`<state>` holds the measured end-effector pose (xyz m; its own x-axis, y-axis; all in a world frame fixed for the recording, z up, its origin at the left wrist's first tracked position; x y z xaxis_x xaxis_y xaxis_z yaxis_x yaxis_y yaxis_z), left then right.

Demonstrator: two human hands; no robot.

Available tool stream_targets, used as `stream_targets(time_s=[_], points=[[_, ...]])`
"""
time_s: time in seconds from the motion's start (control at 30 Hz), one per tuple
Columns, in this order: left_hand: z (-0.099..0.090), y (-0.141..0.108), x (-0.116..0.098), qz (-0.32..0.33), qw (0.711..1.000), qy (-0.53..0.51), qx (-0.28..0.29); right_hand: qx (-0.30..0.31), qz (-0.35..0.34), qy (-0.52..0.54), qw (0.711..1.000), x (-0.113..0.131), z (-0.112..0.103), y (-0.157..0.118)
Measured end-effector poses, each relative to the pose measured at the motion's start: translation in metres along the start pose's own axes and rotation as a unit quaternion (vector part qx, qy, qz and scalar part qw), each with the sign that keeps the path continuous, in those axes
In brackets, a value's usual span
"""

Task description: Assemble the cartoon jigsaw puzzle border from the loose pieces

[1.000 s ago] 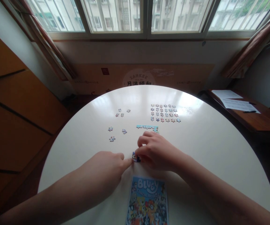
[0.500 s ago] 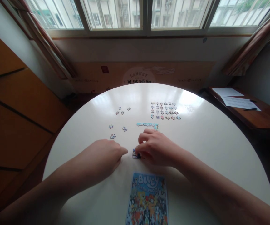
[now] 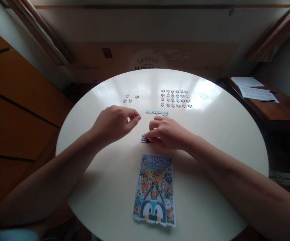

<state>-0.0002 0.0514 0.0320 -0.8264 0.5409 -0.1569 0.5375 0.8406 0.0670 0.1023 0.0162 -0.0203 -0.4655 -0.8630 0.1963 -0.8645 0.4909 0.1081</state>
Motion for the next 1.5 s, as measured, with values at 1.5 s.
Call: stream_targets(time_s=[1.5], points=[[0.01, -0.001, 0.186, -0.179, 0.681, -0.606, -0.371, -0.367, 0.167, 0.006, 0.915, -0.025, -0.087, -0.077]])
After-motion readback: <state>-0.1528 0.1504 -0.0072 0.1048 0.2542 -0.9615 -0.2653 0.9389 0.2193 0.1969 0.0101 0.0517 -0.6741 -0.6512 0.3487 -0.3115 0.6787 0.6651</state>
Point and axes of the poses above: each hand's wrist, its own y-axis towards the middle knuckle, its own z-axis out of the palm, x = y × z, the point moved 9 cm from there along y, towards the middle knuckle, and after that the axes turned 13 degrees about x, right-handed, at the moved point
